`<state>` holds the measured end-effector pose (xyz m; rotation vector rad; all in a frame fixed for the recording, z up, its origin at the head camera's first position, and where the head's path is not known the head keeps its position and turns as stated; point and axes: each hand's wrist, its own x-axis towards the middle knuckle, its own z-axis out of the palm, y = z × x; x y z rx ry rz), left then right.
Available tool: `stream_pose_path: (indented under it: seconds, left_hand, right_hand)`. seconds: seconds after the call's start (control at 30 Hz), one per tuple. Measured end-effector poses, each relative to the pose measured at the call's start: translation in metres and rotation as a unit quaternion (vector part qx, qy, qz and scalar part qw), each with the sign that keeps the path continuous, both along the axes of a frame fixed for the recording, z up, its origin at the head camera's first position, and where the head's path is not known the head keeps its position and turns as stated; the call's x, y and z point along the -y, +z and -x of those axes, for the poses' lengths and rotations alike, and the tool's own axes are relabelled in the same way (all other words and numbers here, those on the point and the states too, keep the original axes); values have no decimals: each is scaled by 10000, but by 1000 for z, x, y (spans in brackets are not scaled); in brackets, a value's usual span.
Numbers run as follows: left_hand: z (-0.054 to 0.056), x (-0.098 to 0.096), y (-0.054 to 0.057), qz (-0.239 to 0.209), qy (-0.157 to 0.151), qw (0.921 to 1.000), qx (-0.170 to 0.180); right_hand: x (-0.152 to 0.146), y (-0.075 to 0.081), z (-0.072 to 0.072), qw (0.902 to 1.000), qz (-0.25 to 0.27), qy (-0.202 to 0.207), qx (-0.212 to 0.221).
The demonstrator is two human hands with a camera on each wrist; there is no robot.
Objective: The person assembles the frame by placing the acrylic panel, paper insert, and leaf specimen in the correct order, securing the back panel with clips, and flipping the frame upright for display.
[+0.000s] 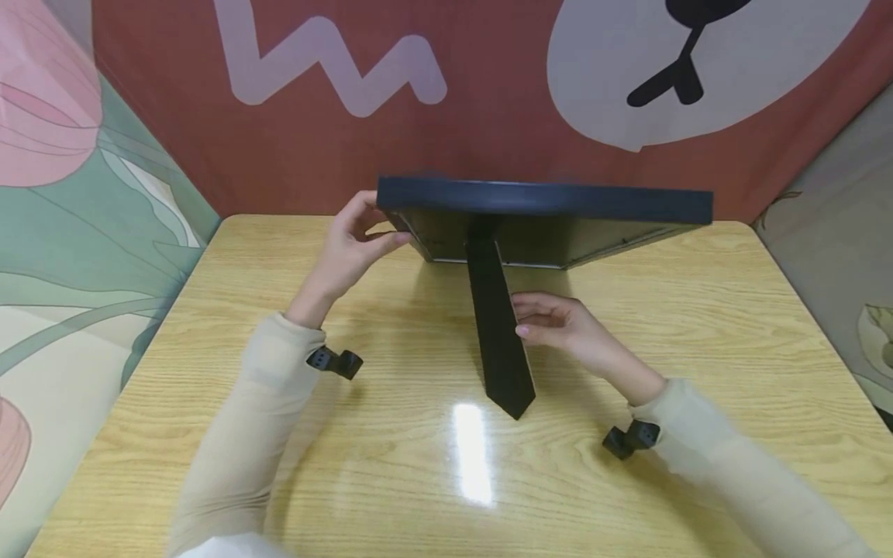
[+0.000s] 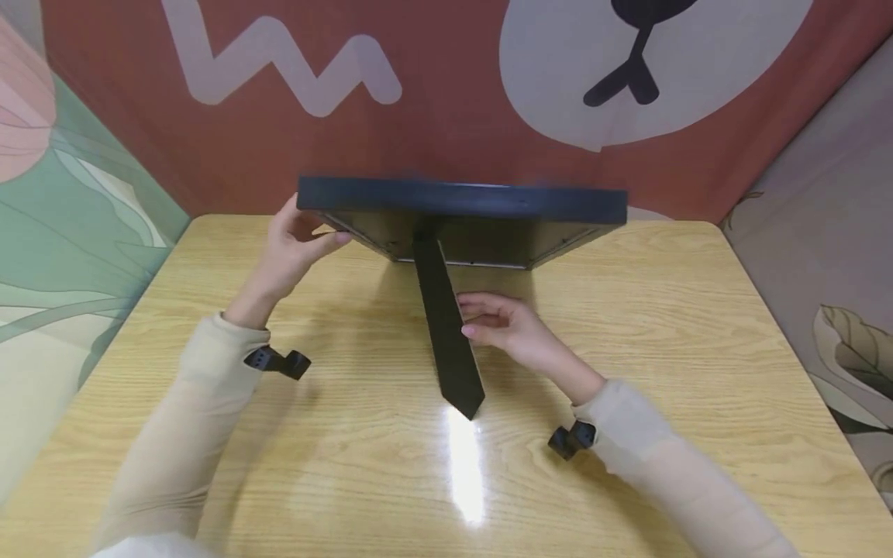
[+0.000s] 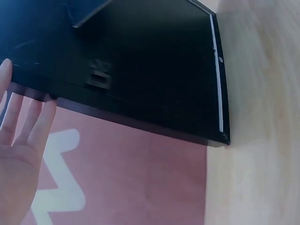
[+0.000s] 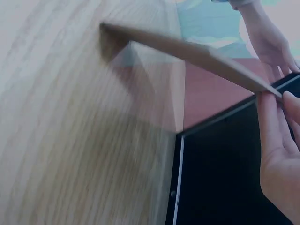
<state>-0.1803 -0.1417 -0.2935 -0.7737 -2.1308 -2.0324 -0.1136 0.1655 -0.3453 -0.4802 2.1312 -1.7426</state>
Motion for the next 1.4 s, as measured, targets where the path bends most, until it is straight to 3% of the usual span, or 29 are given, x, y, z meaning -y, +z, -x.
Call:
stream_pose_path:
  seconds: [0.23,0.43,0.67,0.8,1.03,1.23,1.3,1.4]
  left_hand:
    - [-7,-1,-5,727,5,9973,-61]
    - [-8,1,-10,644,51,9979,-81]
    - [-10,0,-6,547,35,9985,56]
    - [-12,1,-4,748,42,9972,1]
    - [-15,3,0,1238,156,9919,-223]
    - [-24,8,11,1724,313,9842,-249]
    - [-28,9,17,1786,310,9825,-427]
    - [-35,10,27,1842,395,9774,-965]
  right_hand:
    - [9,-9,-5,9994,208,255,130]
    - [10,-11,-6,9991,173,366,139]
    - [9,-8,-6,9989,233,365,188]
    - [1,-7,-4,9992,212,347,16]
    - [-38,4,-1,9991,86,84,-413]
    - [-82,18,-1,9959,-621,-276,-605]
    - [-97,24,-2,9938,-837,-522,-521]
    - [-115,36,-5,9844,-1274,-1020,-654]
